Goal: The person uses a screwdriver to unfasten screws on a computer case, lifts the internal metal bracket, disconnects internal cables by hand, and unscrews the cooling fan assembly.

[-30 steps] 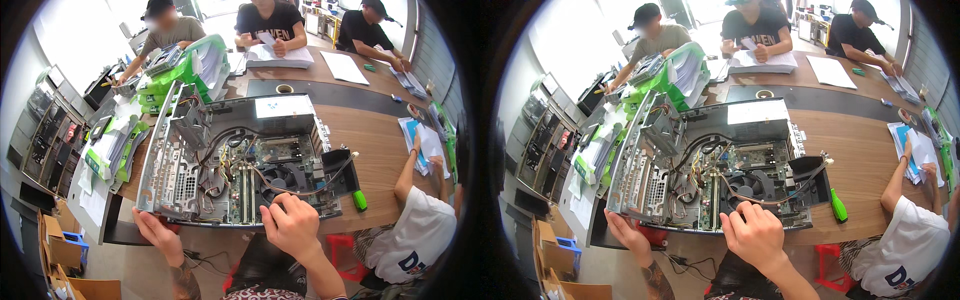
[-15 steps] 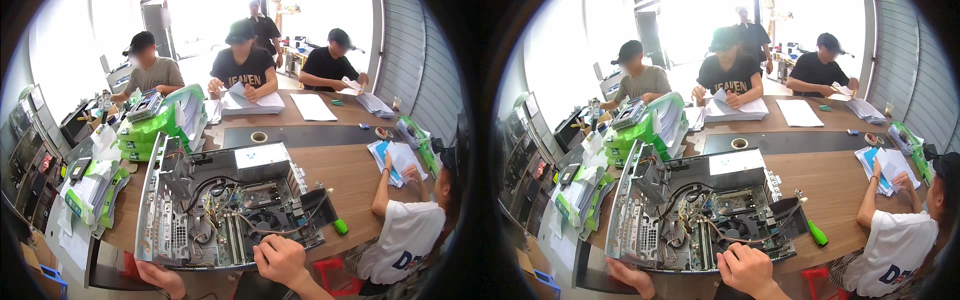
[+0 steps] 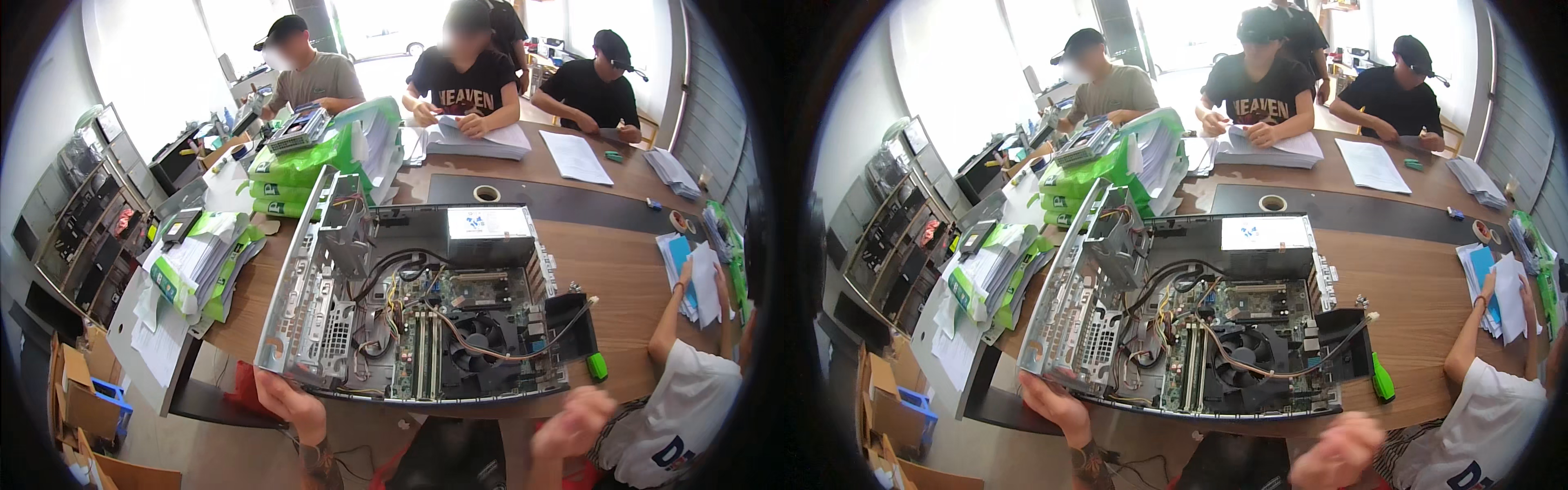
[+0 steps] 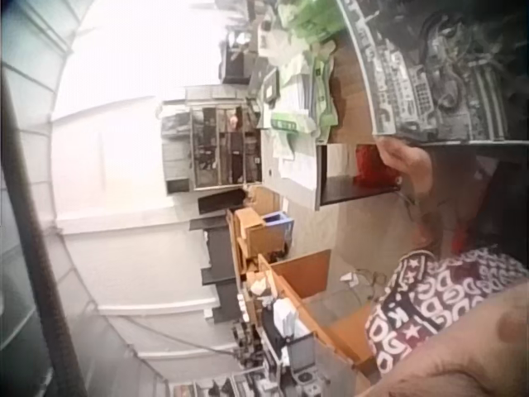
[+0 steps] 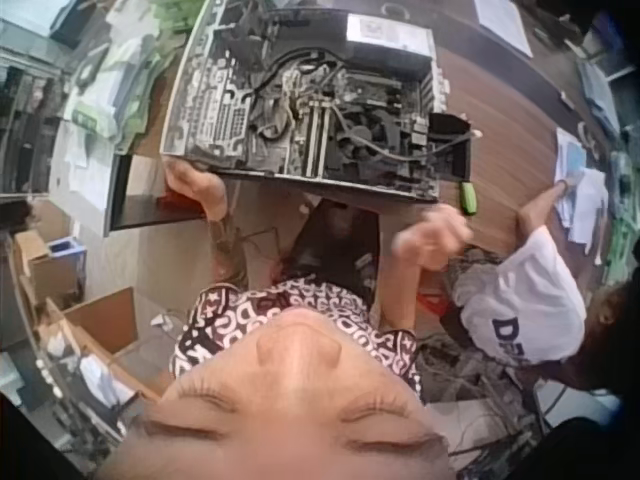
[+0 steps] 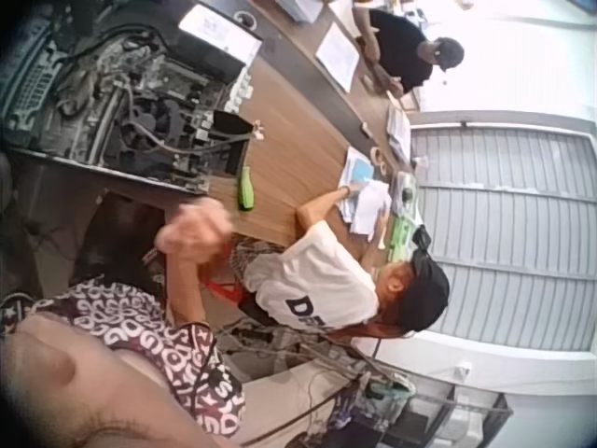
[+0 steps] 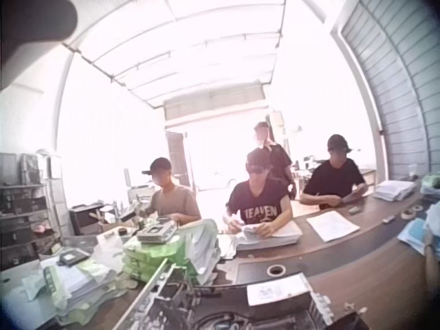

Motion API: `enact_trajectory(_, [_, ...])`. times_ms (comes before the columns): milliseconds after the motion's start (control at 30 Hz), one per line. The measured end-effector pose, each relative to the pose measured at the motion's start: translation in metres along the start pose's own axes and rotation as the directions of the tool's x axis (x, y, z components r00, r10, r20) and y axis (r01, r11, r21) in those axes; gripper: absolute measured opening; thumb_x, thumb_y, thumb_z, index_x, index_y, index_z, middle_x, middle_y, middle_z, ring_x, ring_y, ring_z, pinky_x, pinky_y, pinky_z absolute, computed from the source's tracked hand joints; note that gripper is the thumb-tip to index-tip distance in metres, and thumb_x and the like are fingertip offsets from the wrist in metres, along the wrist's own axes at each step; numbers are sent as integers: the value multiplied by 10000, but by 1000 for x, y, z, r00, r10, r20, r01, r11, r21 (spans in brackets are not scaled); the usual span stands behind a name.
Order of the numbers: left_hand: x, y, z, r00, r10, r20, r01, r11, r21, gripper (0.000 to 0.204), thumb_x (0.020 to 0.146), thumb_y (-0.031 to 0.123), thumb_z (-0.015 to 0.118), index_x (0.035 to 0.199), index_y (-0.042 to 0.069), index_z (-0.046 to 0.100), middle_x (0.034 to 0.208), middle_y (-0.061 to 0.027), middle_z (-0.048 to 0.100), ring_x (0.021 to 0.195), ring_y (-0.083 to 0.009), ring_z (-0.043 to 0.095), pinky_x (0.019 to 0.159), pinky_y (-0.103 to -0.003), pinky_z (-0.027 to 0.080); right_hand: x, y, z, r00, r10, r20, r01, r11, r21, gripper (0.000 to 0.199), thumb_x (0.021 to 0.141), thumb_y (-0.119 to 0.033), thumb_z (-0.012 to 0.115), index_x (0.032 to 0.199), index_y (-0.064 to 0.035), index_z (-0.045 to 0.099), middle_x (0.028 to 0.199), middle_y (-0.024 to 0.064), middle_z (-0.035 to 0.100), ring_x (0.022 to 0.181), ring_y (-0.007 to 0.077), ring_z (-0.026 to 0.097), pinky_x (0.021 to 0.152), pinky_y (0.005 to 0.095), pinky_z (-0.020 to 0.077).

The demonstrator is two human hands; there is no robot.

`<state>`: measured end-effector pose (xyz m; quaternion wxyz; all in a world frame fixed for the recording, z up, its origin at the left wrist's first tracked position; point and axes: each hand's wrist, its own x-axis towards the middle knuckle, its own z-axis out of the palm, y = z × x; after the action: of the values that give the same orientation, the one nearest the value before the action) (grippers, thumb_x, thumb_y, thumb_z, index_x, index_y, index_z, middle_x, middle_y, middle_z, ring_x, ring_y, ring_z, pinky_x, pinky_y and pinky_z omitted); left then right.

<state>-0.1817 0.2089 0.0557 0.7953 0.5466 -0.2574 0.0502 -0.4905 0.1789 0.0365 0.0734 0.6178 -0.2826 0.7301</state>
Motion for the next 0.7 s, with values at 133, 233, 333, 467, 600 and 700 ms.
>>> enact_trajectory(133, [1,-15,-16,999,-36,-9,36,999,-20,476,1084,445,360,1146,0,520,972,-79,557,786,-146,527,662,-285,445,8,46,-75,957,290,23,-232,808,-541,181,959,-129,584,1099,-14,585,1021,117,534,887,248,511,807,368,419])
enact_trajectory(233, [3,-8,-18,1000,-3,15,3,998,-56,473,1085,439,337,1182,2,487,1086,-90,544,887,-151,538,711,-273,456,3,75,-94,873,487,28,-348,662,-664,302,930,-136,649,1191,1,584,1086,129,560,971,274,541,875,370,426])
enact_trajectory(333, [16,-2,-26,990,129,66,-127,991,-34,427,1088,423,314,1103,31,482,1042,-84,527,868,-155,529,752,-275,447,-13,93,-105,821,562,104,-340,627,-701,406,893,-166,705,1245,-7,580,1107,134,568,1038,297,550,919,387,424])
enact_trajectory(467, [55,-25,-51,992,72,102,-75,997,20,393,1082,424,340,1101,60,487,1002,-56,545,891,-152,527,806,-315,437,-9,94,-104,760,578,297,-154,605,-781,468,815,-185,774,1232,-45,615,1101,121,572,1065,315,544,952,433,410])
enact_trajectory(600, [119,-84,-52,667,516,537,-736,566,371,155,1039,179,476,972,44,512,803,-3,496,787,-129,513,710,-311,459,-7,89,-103,709,633,310,-191,595,-780,380,766,-164,806,1118,-76,692,1071,91,575,1051,303,541,948,427,399])
enact_trajectory(700, [128,-77,-50,725,410,554,-640,698,322,150,1036,176,476,973,44,512,801,-3,493,782,-128,509,705,-308,454,-11,93,-102,701,639,318,-221,618,-755,364,781,-136,788,1124,-71,687,1069,93,578,1046,303,540,938,418,402])
